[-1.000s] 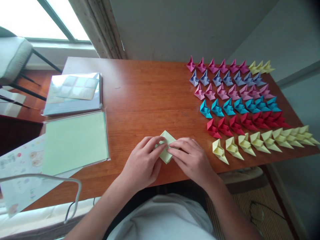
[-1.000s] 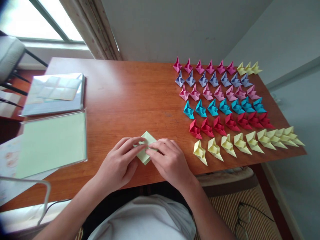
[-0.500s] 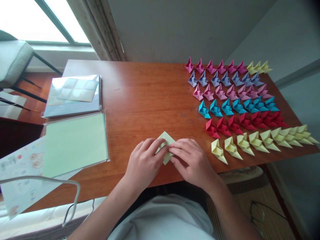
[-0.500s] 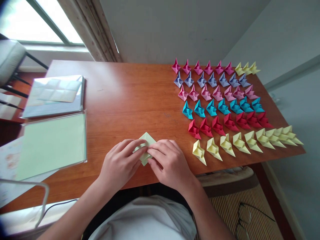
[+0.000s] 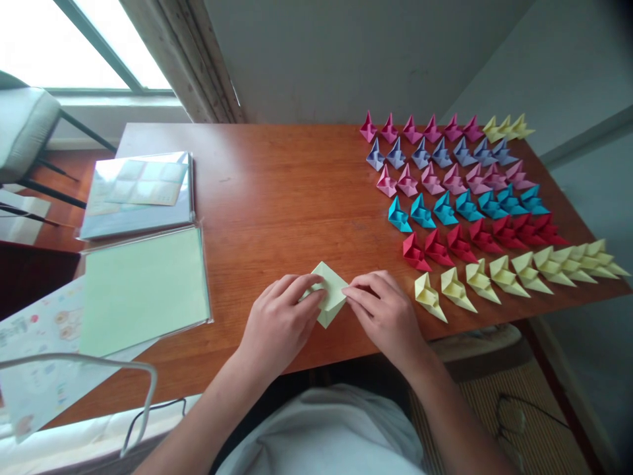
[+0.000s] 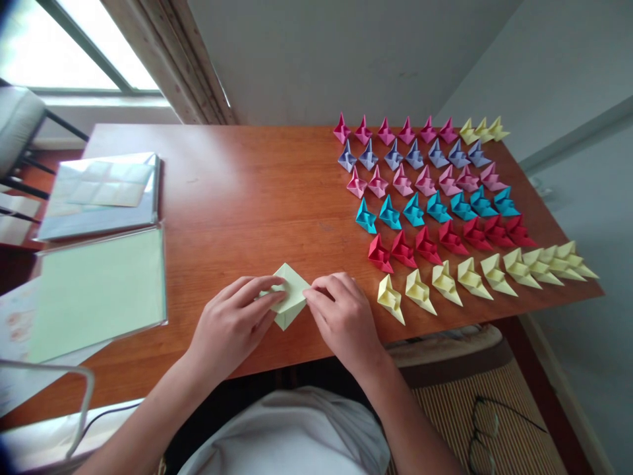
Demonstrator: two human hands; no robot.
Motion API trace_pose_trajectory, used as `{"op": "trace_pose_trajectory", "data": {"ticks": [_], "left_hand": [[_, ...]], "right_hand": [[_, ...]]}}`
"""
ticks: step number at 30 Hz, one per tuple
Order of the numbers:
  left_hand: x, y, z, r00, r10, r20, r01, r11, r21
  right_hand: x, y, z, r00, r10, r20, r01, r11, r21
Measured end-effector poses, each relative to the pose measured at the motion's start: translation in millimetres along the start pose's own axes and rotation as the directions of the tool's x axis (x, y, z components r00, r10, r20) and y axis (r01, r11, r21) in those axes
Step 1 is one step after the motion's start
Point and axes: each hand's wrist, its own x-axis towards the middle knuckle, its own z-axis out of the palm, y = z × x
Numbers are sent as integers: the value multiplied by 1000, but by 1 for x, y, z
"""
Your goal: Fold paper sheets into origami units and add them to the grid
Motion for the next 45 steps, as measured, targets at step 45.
{"op": "trace_pose_trajectory", "data": {"ticks": [45], "left_hand": [[7, 10, 11, 951, -288, -113, 277, 955, -104]], "right_hand": [[32, -11, 0, 931, 348, 110, -350, 937, -2]]}}
